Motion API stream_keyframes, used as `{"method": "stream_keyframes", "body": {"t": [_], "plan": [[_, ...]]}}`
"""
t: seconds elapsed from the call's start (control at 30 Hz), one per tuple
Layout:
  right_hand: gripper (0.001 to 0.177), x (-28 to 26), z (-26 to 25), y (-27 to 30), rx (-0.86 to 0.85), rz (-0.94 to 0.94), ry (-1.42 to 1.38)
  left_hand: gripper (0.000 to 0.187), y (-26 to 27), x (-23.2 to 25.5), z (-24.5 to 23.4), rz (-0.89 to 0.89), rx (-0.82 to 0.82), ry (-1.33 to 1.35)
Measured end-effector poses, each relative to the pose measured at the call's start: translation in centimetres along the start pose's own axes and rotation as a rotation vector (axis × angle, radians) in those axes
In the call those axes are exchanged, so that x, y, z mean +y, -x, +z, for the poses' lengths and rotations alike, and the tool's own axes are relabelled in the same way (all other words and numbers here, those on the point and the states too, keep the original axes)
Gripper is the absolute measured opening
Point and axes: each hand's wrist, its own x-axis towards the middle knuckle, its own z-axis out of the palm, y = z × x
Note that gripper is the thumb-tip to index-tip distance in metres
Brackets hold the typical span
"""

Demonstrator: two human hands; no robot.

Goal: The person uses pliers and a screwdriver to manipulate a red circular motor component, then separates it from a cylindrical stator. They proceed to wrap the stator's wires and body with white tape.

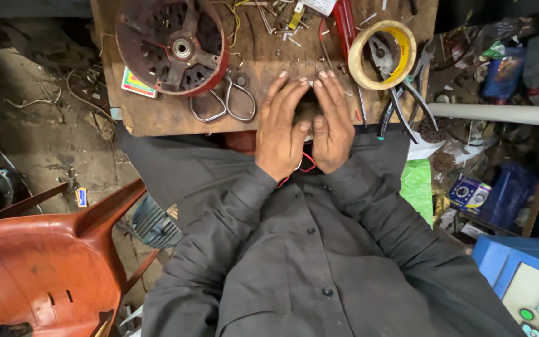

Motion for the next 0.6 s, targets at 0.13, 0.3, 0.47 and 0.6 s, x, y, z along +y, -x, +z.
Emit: {"method": "stream_keyframes", "body": {"t": [0.13, 0.3, 0.47, 0.6], "plan": [[0.050, -0.1, -1.1, 0.3, -0.028, 0.031, -0.099, 0.043, 0.2, -0.5, -0.1, 0.054, 0.034, 0.035], [0.037, -0.2, -2.1, -0.5, 0.088, 0.249, -0.387, 0.038, -0.2, -0.4, -0.3, -0.232, 0.154, 0.639], [0.024, -0.3, -1.7, -4.0, 0.013, 0.342, -0.240, 0.025, -3.1, -0.4, -0.1, -0.249, 0.168, 0.277], [0.023, -0.4, -1.0, -4.3, 0.027, 0.427, -0.423, 0.019, -3.8, -0.1, 0.3, -0.207, 0.174, 0.150]]}}
